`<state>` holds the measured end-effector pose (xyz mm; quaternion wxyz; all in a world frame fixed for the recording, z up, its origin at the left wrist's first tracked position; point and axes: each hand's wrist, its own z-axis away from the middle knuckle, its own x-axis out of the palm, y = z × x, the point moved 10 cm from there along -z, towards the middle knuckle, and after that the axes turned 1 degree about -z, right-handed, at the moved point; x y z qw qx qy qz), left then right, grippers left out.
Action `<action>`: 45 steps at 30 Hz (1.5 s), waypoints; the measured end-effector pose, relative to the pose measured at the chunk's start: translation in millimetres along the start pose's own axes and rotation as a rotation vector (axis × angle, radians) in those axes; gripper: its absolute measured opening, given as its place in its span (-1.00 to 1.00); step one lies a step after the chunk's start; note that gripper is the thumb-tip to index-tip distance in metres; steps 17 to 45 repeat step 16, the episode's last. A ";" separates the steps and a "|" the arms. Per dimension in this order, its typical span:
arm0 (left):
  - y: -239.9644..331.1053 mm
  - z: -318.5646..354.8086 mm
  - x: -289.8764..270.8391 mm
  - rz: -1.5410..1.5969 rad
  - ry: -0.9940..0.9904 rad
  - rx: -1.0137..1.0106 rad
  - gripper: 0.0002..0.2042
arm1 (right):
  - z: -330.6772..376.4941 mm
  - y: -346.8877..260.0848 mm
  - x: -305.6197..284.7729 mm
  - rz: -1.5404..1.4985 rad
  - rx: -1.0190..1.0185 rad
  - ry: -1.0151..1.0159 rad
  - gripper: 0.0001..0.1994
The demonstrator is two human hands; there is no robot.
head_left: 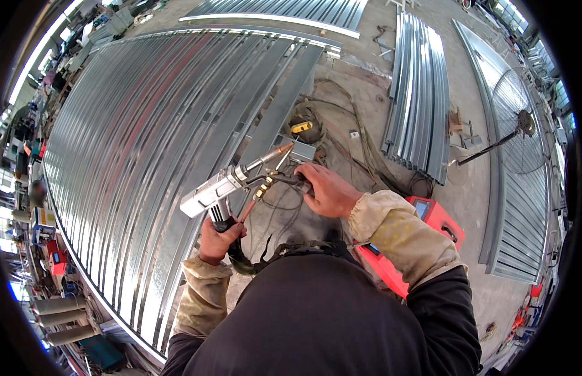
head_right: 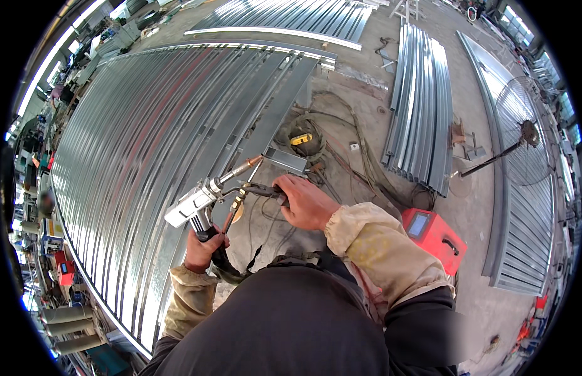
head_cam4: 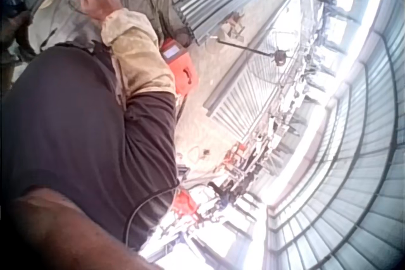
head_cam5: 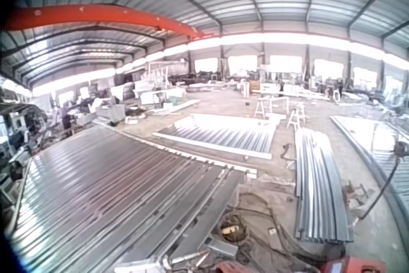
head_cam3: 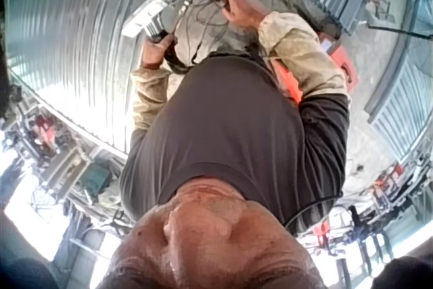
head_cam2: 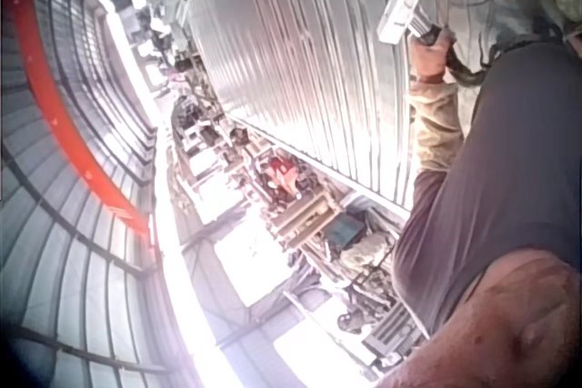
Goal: The person operates a welding machine's touchscreen to adjust settings, then uses pliers to adjust the welding torch. They proceed to weld metal frame components together, creating visible sparks and molten metal at the joints.
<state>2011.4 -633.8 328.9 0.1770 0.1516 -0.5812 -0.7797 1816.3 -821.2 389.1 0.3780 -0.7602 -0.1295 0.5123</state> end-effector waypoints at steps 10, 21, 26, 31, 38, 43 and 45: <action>-5.7 -1.8 -4.8 -0.077 0.058 0.028 -0.88 | 5.2 6.5 5.2 -0.014 0.102 -0.036 -0.61; -24.4 -12.5 -13.4 -0.157 0.104 0.064 -0.88 | 11.3 15.5 6.1 -0.027 0.155 -0.052 -0.61; -24.4 -12.5 -13.4 -0.157 0.104 0.064 -0.88 | 11.3 15.5 6.1 -0.027 0.155 -0.052 -0.61; -24.4 -12.5 -13.4 -0.157 0.104 0.064 -0.88 | 11.3 15.5 6.1 -0.027 0.155 -0.052 -0.61; -24.4 -12.5 -13.4 -0.157 0.104 0.064 -0.88 | 11.3 15.5 6.1 -0.027 0.155 -0.052 -0.61; -24.4 -12.5 -13.4 -0.157 0.104 0.064 -0.88 | 11.3 15.5 6.1 -0.027 0.155 -0.052 -0.61; -24.4 -12.5 -13.4 -0.157 0.104 0.064 -0.88 | 11.3 15.5 6.1 -0.027 0.155 -0.052 -0.61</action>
